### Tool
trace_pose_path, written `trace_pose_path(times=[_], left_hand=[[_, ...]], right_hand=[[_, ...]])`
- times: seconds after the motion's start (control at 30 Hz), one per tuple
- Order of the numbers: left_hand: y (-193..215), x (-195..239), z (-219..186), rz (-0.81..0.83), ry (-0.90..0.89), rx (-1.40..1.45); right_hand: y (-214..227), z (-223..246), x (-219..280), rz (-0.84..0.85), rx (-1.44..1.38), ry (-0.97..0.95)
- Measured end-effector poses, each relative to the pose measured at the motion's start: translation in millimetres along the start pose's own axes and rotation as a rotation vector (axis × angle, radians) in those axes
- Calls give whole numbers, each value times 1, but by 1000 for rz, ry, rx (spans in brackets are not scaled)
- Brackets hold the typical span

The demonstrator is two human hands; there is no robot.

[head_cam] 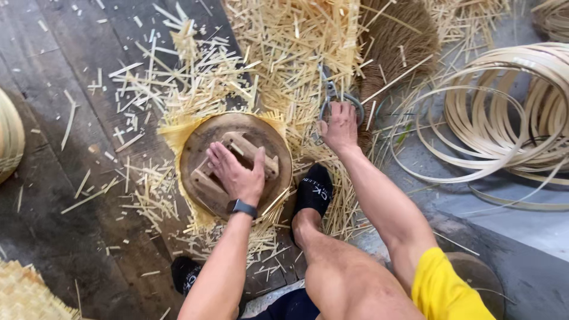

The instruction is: The person places a pre-woven bamboo mat onto a circular wooden frame, presses it into place, and uses shears to trim the excess matting around the edge. The person repeats this process for multiple trays, stacking the finished ones.

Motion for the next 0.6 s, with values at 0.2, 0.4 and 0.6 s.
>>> trace_pose_path(times=[0.2, 0.4, 0.6], left_hand=[[-7, -10, -27, 8, 47, -148], [-3, 6, -20, 101, -149, -191], [-13, 10, -25, 168, -322, -23]], right_hand=[[-64, -77, 13, 636, -167, -501], [-43, -32, 44, 917, -1262, -770], [9, 6, 57, 819, -375, -328]])
Point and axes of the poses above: each hand's wrist, its own x-axis away from the middle knuckle, its own y-axis out of the back of the hand, z = x × y, the point moved 10 cm from there along -x, towards the middle knuckle, and after that the axes turned 6 degrees about z, right-handed, at the moved point
